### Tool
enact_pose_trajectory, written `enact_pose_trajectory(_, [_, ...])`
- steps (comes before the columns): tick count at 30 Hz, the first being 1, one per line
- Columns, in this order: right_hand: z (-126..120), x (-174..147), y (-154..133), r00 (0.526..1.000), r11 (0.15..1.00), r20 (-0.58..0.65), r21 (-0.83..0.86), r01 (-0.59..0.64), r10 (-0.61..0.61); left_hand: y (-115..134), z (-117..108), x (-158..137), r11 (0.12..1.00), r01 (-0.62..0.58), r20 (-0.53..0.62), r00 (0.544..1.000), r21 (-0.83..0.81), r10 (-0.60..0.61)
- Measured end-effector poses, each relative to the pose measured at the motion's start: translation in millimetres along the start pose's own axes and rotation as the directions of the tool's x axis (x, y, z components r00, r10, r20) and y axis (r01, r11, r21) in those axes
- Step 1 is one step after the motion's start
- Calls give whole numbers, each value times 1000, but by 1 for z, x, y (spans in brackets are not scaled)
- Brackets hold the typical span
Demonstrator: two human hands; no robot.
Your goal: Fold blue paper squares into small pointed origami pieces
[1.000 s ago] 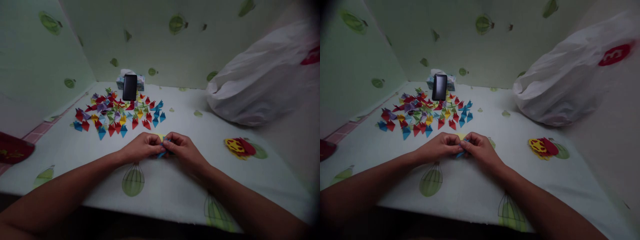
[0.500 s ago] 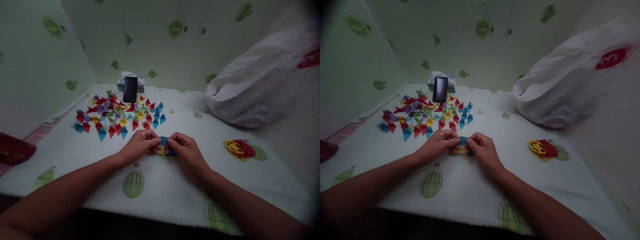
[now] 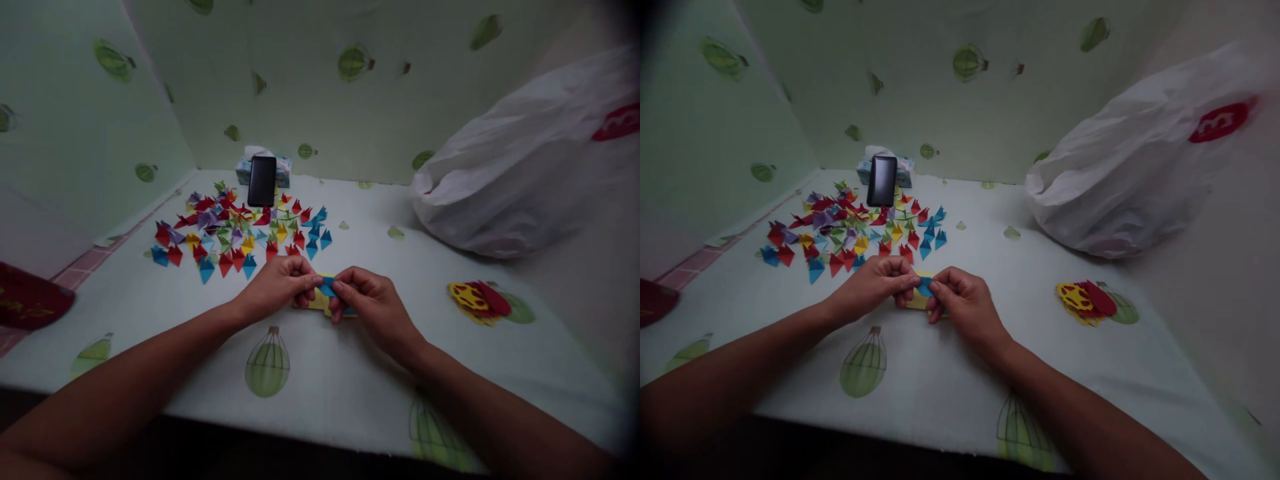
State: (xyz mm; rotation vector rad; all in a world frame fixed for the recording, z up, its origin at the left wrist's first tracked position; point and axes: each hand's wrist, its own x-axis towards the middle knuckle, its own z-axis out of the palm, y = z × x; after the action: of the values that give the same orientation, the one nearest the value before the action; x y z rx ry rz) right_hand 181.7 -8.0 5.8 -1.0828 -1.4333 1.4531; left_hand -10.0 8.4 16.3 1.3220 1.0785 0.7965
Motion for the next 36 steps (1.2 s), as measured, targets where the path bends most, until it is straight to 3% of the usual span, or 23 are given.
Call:
enact_pose_trajectory(4, [3, -1, 3, 999, 998, -38, 55, 31, -28, -11, 4, 2, 993, -51, -4, 999, -110, 51])
enact_pose_trajectory(8, [8, -2, 7, 998, 991, -34, 119, 59, -55, -16, 12, -2, 987, -23, 22, 999, -160, 27])
enact_pose_trajectory(12, [9, -3, 9, 999, 992, 11, 126, 29, -31, -10, 13, -5, 995, -90, -80, 993, -50, 86])
enact_pose_trajectory(15, [7, -2, 10, 1000, 993, 9, 116, 17, -19, -8, 10, -3, 992, -127, -55, 990, 0, 127])
enact_pose_trajectory(19, [3, 1, 11, 998, 993, 51, 117, 30, -36, -10, 6, 1, 990, -141, 20, 990, -22, 141])
enact_pose_trajectory(27, [0, 4, 11, 997, 995, 48, 89, 50, -55, -12, 6, 3, 978, -156, 17, 987, -135, 160])
enact_pose_trajectory(36, [1, 4, 10, 994, 990, 31, 95, 103, -106, -11, 8, 1, 964, -215, 5, 976, -156, 218])
